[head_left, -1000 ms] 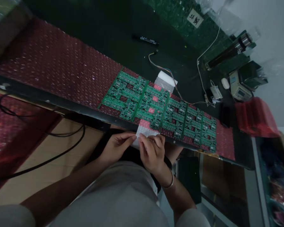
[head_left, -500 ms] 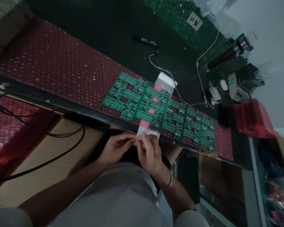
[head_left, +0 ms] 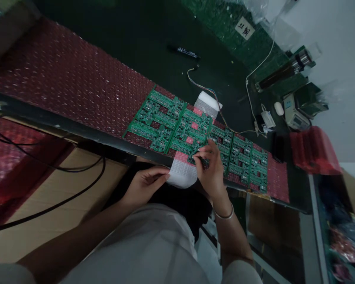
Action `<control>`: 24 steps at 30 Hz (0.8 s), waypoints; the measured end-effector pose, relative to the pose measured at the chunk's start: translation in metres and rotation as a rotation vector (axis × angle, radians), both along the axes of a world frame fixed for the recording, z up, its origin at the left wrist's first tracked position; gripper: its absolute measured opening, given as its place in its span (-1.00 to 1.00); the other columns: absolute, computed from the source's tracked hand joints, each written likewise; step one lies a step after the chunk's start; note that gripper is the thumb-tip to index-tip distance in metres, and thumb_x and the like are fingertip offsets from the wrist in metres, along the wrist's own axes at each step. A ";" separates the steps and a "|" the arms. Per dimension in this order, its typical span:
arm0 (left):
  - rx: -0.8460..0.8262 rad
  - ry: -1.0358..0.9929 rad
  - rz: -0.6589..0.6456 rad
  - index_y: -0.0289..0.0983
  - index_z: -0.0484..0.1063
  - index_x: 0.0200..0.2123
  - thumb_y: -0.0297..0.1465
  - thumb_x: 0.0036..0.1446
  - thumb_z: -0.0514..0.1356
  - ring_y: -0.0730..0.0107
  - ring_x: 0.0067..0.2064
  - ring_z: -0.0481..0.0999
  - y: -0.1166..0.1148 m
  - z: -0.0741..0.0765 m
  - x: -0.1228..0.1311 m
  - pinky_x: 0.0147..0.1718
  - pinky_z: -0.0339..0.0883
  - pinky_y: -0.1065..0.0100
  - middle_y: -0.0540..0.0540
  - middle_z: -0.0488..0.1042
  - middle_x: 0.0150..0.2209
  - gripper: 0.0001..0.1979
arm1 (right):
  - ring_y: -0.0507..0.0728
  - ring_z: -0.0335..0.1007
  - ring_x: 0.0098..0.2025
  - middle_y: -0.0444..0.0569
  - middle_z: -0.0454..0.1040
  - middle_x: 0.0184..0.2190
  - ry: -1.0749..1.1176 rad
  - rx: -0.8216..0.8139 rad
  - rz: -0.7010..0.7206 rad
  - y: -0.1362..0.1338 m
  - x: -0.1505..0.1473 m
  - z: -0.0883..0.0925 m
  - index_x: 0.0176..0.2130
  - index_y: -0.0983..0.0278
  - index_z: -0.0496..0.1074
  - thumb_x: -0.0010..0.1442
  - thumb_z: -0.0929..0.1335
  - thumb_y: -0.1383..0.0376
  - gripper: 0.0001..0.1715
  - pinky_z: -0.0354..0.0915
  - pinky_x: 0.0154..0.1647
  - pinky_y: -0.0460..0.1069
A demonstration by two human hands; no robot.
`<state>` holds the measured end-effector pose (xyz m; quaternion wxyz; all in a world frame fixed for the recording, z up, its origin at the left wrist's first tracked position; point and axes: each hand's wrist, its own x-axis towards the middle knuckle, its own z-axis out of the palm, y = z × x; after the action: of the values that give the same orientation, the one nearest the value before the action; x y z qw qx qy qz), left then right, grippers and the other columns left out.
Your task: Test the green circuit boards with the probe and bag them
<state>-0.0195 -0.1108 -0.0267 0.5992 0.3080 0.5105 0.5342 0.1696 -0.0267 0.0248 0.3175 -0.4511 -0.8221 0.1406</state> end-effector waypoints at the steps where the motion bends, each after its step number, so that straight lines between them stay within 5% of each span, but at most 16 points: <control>1: -0.004 0.003 -0.004 -0.21 0.65 -0.37 -0.20 -0.05 0.44 0.25 -0.20 0.64 0.000 0.000 0.000 -0.11 0.53 0.28 -0.09 0.67 -0.28 -0.77 | 0.13 0.51 -0.13 0.03 0.46 -0.15 -0.007 0.000 0.008 -0.001 -0.001 0.000 0.37 0.21 0.03 0.38 0.29 0.40 -0.34 0.51 0.00 0.14; 10: -0.027 0.006 -0.028 -0.22 0.65 -0.36 -0.20 -0.04 0.42 0.26 -0.21 0.62 -0.001 -0.002 -0.001 -0.11 0.51 0.29 -0.11 0.67 -0.27 -0.77 | 0.15 0.50 -0.10 0.14 0.43 -0.03 -0.127 0.084 0.049 -0.007 -0.004 -0.003 0.44 0.20 -0.14 0.42 0.22 0.44 -0.26 0.52 -0.02 0.14; 24: -0.025 0.016 -0.035 -0.23 0.64 -0.37 -0.23 -0.04 0.42 0.26 -0.22 0.61 0.000 -0.001 -0.001 -0.11 0.49 0.29 -0.11 0.67 -0.26 -0.79 | 0.13 0.49 -0.14 0.05 0.45 -0.14 0.010 0.141 -0.008 -0.009 -0.002 -0.004 0.38 0.20 0.02 0.38 0.29 0.44 -0.31 0.53 -0.08 0.09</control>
<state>-0.0207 -0.1105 -0.0276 0.6081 0.3137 0.5166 0.5147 0.1680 -0.0352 0.0203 0.3531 -0.4303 -0.8266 0.0835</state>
